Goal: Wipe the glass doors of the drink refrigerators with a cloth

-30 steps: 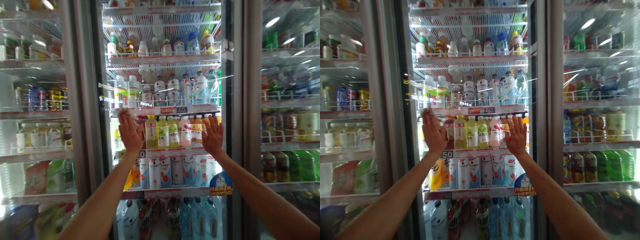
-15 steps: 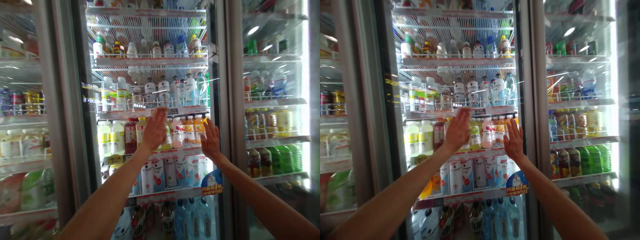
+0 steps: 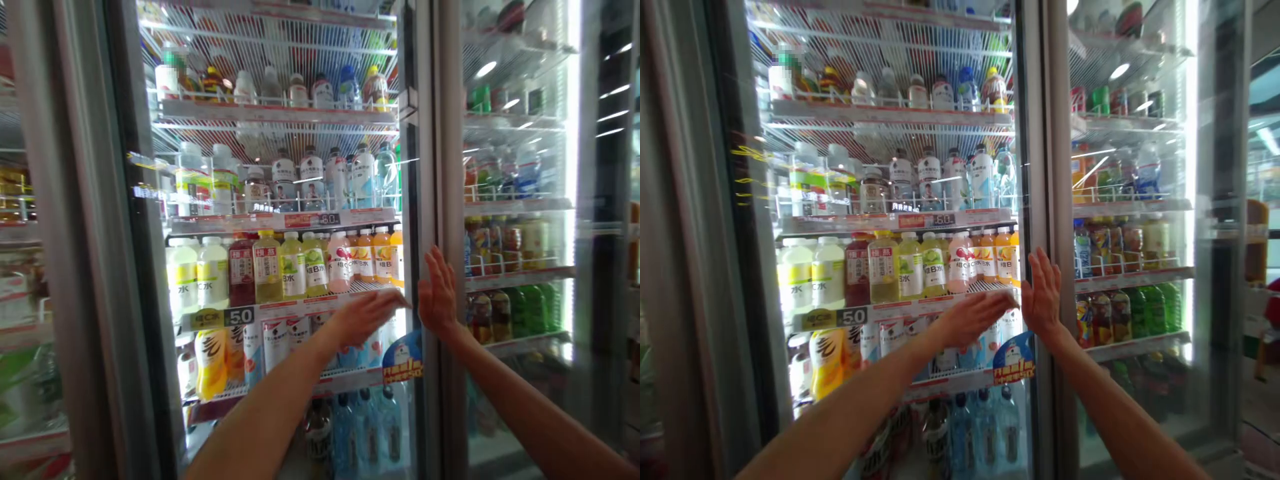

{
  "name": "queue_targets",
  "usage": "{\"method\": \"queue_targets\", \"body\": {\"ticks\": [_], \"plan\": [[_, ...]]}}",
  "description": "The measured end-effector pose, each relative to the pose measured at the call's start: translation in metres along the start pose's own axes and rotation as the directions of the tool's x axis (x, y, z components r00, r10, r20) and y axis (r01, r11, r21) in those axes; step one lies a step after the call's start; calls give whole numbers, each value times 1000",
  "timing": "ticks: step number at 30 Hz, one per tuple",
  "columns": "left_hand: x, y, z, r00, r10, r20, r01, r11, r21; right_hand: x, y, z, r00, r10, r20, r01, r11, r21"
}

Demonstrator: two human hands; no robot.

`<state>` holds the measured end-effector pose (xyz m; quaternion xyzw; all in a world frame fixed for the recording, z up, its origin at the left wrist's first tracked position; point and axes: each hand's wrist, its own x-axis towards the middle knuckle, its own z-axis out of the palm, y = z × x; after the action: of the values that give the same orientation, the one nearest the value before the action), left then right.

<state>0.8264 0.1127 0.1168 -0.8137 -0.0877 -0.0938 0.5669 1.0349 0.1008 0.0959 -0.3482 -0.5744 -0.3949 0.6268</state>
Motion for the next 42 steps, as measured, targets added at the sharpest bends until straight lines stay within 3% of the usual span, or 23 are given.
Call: {"method": "queue_targets", "body": {"ticks": [3,6,8,11,13,15,18,20,21,22,24,25,26,28,29,31,32,33,34,37,39,40,42], "plan": [[-7,5,3,999,35,-34,-35,999,-15,-9,6,-4,999,20,25,-19,999,-26],[-3,-29,-5,928,-364,-79,364,931,-24,-7,8,-3,1000,22,8,-22,999,-25],[-3,-37,-8,867,-494,-73,493,870,-29,-5,5,-1,1000,15,10,-15,1000,-12],[-12,-10,-2,988,-154,-22,153,987,-44,-6,-5,3,1000,-2,25,2,1000,-1],[-22,9,2,995,97,12,-95,992,-78,-9,-10,5,999,-25,48,25,1000,2],[-29,5,-1,991,134,12,-132,986,-103,-12,-14,7,997,-38,68,38,999,5],[-32,-35,-13,970,-229,-86,222,972,-77,-12,-16,11,997,-13,76,13,1000,9],[-35,-55,-17,834,-526,-166,524,850,-63,-10,-18,15,998,-8,64,6,1000,20],[-39,-56,-17,806,-564,-179,564,824,-59,-9,-20,17,998,-15,59,14,1000,26],[-43,-52,-16,838,-520,-166,519,853,-52,-9,-23,19,998,-28,56,26,999,29],[-57,-36,-12,965,-250,-80,247,968,-45,-11,-30,24,996,-61,67,58,998,36],[-65,-29,-10,993,-110,-30,108,993,-51,-13,-33,26,994,-72,79,69,997,40],[-74,-25,-11,999,-36,6,36,998,-52,-15,-35,27,993,-76,90,72,996,45],[-92,-34,-17,991,-132,6,132,991,-21,-17,-38,30,992,-66,104,61,997,53],[-100,-44,-21,961,-274,-35,274,962,3,-18,-39,31,993,-58,105,53,997,55],[-116,-65,-31,799,-578,-167,590,807,30,-17,-42,32,994,-53,99,47,997,61],[-123,-71,-35,713,-663,-229,686,726,33,-16,-43,33,994,-60,94,54,996,67],[-130,-71,-37,676,-687,-268,720,692,42,-15,-46,34,993,-70,91,64,995,75],[-138,-67,-38,703,-655,-277,693,718,63,-14,-50,36,993,-83,88,76,993,86],[-164,-45,-36,933,-326,-150,344,932,116,-12,-63,40,985,-126,114,112,986,122],[-185,-45,-38,961,-265,-85,272,958,87,-11,-71,42,980,-148,131,128,980,152],[-195,-50,-40,929,-360,-87,366,929,60,-11,-73,44,979,-153,132,130,978,165],[-213,-67,-46,760,-641,-104,643,765,-17,-9,-77,45,980,-155,122,131,974,183]]}}
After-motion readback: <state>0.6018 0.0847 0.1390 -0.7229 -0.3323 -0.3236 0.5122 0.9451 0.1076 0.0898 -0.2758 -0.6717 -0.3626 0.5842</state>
